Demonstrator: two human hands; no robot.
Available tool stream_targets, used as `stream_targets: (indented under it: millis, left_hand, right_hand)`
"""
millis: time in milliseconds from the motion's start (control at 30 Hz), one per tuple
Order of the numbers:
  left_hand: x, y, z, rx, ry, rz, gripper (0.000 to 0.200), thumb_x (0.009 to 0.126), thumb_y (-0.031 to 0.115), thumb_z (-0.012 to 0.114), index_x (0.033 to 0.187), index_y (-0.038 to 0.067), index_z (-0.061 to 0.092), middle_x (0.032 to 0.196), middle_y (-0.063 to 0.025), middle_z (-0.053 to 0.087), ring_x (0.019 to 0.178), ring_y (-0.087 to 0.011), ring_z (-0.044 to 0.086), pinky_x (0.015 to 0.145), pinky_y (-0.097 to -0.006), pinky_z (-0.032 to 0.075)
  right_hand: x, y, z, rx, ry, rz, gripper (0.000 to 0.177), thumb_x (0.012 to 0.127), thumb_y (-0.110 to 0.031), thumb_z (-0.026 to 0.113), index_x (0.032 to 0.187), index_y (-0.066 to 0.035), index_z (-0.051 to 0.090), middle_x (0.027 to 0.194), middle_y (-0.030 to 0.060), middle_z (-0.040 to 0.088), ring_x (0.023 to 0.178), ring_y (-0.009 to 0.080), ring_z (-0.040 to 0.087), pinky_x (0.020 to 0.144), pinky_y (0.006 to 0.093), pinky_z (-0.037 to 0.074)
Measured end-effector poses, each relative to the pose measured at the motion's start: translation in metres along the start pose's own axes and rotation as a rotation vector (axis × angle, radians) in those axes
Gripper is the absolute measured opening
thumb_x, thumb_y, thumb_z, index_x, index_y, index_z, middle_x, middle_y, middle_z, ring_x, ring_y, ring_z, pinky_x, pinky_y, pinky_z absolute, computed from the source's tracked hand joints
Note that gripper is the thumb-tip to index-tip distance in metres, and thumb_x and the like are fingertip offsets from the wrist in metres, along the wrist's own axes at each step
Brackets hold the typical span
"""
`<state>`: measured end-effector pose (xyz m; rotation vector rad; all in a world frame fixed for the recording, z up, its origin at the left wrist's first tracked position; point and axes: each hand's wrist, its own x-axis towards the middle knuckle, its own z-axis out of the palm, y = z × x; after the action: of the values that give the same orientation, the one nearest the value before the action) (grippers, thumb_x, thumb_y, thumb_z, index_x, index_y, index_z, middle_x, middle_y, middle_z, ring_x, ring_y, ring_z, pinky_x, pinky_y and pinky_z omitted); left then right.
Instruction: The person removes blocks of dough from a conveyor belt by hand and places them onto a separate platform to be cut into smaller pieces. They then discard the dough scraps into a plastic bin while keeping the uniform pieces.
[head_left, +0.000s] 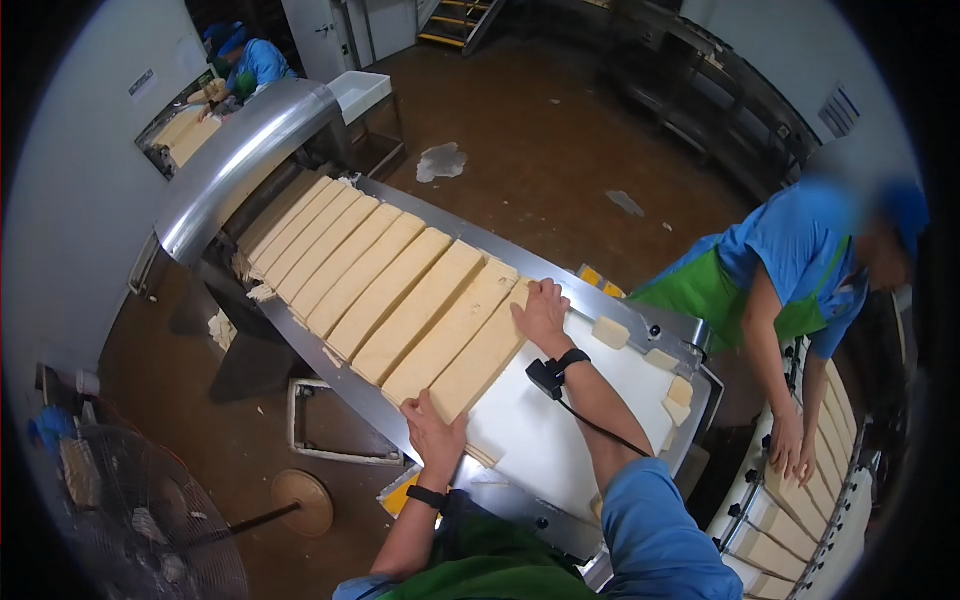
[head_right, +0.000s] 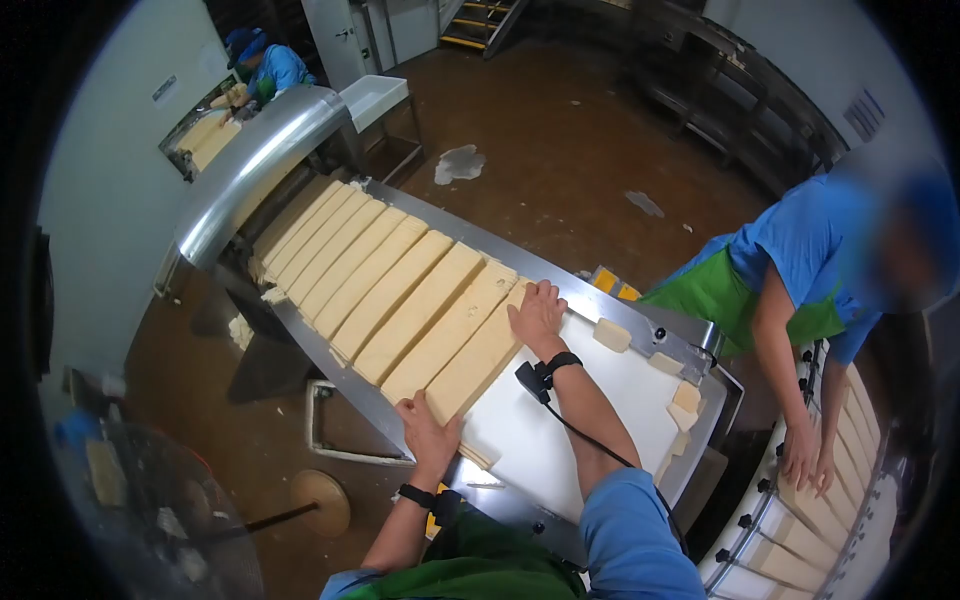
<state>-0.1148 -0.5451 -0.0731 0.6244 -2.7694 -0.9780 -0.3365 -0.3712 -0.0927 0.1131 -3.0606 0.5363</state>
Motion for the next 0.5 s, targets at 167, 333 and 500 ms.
stream_targets:
  millis: [167, 333, 500]
  left_hand:
    - [0.003, 0.006, 0.001, 0.001, -0.040, -0.032, 0.077, 0.066, 0.021, 0.084, 0.128, 0.002, 0.042, 0.119, -0.0231, 0.039, 0.109, -0.0434, 0.049, 0.089, -0.0481, 0.046]
    - [0.005, 0.010, 0.000, 0.029, -0.097, 0.036, 0.076, 0.064, 0.022, 0.085, 0.126, 0.004, 0.045, 0.119, -0.0216, 0.041, 0.110, -0.0413, 0.050, 0.088, -0.0480, 0.046]
    - [0.004, 0.019, 0.002, 0.009, -0.277, 0.299, 0.074, 0.063, 0.023, 0.085, 0.126, 0.006, 0.050, 0.119, -0.0208, 0.043, 0.108, -0.0406, 0.051, 0.089, -0.0478, 0.046]
  right_hand:
    - [0.005, -0.008, -0.001, -0.092, -0.044, 0.095, 0.053, 0.076, -0.040, 0.071, 0.112, -0.002, 0.062, 0.116, 0.0148, 0.051, 0.114, 0.0302, 0.043, 0.090, 0.0480, 0.035]
    - [-0.029, 0.014, -0.019, -0.013, 0.058, 0.088, 0.054, 0.071, -0.040, 0.074, 0.108, -0.001, 0.064, 0.116, 0.0159, 0.051, 0.115, 0.0323, 0.043, 0.090, 0.0491, 0.034]
    - [-0.131, 0.081, -0.050, 0.075, 0.111, 0.363, 0.056, 0.075, -0.038, 0.075, 0.109, 0.004, 0.059, 0.106, 0.0202, 0.058, 0.109, 0.0369, 0.053, 0.091, 0.0506, 0.039]
